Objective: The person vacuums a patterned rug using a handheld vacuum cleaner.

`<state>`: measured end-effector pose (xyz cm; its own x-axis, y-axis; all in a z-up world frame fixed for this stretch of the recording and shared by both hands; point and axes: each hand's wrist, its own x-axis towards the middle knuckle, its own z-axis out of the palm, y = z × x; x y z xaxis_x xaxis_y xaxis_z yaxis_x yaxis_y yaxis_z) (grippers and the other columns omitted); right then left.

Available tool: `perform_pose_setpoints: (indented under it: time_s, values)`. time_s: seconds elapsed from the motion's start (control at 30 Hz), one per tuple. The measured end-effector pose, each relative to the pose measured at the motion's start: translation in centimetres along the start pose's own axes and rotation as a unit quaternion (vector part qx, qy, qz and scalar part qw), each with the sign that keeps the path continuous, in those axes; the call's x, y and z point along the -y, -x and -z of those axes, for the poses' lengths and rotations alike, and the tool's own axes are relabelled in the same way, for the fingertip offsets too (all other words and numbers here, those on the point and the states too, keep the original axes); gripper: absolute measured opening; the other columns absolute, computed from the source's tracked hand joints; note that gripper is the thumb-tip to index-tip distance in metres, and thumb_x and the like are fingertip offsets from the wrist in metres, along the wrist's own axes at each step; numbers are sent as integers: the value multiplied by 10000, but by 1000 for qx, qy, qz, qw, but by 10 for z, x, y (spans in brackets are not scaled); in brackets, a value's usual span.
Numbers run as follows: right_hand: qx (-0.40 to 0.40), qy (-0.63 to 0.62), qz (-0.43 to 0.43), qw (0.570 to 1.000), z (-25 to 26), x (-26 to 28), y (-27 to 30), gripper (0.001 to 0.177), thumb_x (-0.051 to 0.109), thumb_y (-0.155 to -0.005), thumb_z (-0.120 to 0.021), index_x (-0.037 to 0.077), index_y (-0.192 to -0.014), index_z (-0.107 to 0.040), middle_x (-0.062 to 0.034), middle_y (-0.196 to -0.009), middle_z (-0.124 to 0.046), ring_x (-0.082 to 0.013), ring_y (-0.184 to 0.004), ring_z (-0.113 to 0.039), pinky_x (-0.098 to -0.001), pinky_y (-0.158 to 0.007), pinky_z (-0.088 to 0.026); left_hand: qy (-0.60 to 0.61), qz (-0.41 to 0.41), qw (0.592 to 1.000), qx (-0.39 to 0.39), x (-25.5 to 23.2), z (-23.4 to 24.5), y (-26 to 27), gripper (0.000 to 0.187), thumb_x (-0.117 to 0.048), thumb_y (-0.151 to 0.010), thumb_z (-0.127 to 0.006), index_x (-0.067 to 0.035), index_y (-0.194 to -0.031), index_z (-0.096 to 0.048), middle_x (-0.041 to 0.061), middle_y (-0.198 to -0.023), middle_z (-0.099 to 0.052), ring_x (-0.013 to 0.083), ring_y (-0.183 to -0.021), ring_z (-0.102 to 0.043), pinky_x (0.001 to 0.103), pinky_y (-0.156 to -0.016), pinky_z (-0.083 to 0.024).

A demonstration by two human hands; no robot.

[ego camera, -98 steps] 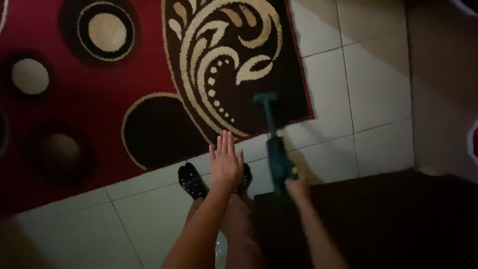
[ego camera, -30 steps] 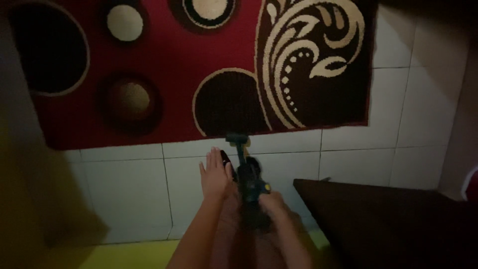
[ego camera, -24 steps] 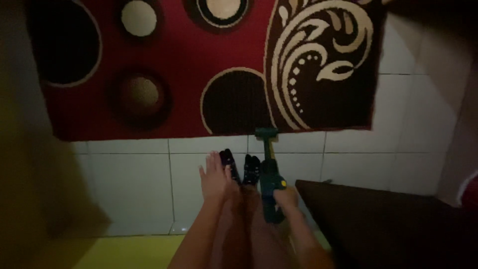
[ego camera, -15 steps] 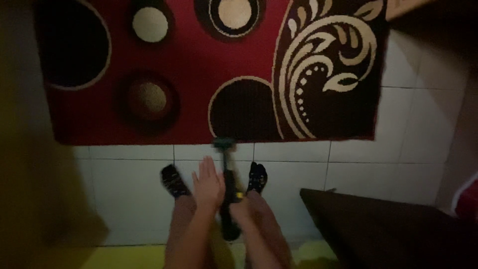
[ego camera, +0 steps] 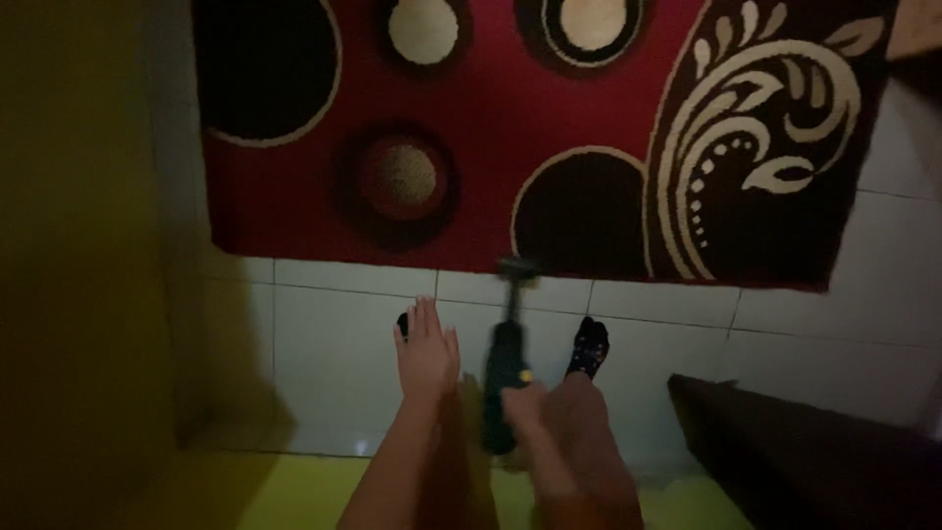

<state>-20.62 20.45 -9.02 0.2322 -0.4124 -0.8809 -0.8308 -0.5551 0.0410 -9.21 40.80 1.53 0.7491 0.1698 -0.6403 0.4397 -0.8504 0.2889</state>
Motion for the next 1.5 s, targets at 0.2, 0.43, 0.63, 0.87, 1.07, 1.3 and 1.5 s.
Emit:
perform_pose_setpoints:
  time_s: [0.2, 0.43, 0.63, 0.87, 1.07, 1.3, 1.5]
  values:
    - [84, -80, -25, 993, -67, 61, 65, 286, 181, -794, -638, -20, -979, -723, -206, -851, -744, -330, -713, -713, -439, -676, -548, -16, -4, 1000, -4, 19, 20, -1, 676, -381, -1035, -357, -19, -1587, -211, 149, -1672, -220, 320, -1523, -223, 533, -1222, -111]
    - [12, -97, -50, 994, 37, 48, 22, 376, 154, -804, -617, -51, -1116, -665, -244, -984, -752, -360, -777, -735, -466, -727, -582, -11, 2, 1000, 0, 40, 33, -4, 675, -392, -1053, -315, -28, -1606, -185, 145, -1677, -204, 302, -1534, -184, 519, -1229, -85]
    - [32, -65, 12, 997, -22, 76, 41, 390, 253, -813, -653, -47, -1049, -734, -199, -927, -750, -302, -774, -711, -422, -735, -551, 2, 18, 1000, -8, 29, 20, -7, 653, -372, -1053, -318, -24, -1591, -193, 144, -1670, -197, 308, -1524, -191, 523, -1217, -88]
    - [65, -113, 11, 991, -30, 67, 53, 360, 179, -772, -636, -57, -1028, -728, -172, -860, -725, -284, -731, -694, -401, -691, -539, -4, 19, 999, -29, 32, 18, -4, 644, -368, -1062, -334, -25, -1594, -218, 148, -1679, -215, 316, -1538, -214, 526, -1238, -103]
    - [45, -155, -58, 985, 20, 72, 29, 357, 102, -760, -614, -114, -1023, -721, -178, -816, -699, -294, -687, -649, -420, -650, -518, 1, 4, 1000, -18, 49, 16, -21, 692, -340, -1020, -376, 3, -1594, -194, 172, -1674, -194, 340, -1526, -195, 535, -1211, -94]
    - [112, -121, -13, 986, -79, 156, 112, 406, 278, -866, -628, -94, -991, -733, -201, -879, -738, -299, -746, -681, -420, -637, -526, 2, -23, 999, -32, 92, 53, -30, 659, -343, -1059, -354, -5, -1602, -195, 162, -1676, -208, 325, -1540, -188, 520, -1235, -86]
    - [72, -121, -9, 990, -166, 170, 116, 438, 350, -831, -682, -61, -979, -715, -190, -891, -725, -304, -782, -697, -418, -695, -530, 19, 30, 999, 11, 156, 104, -37, 648, -388, -1055, -319, -49, -1592, -186, 134, -1683, -172, 305, -1538, -159, 501, -1238, -69]
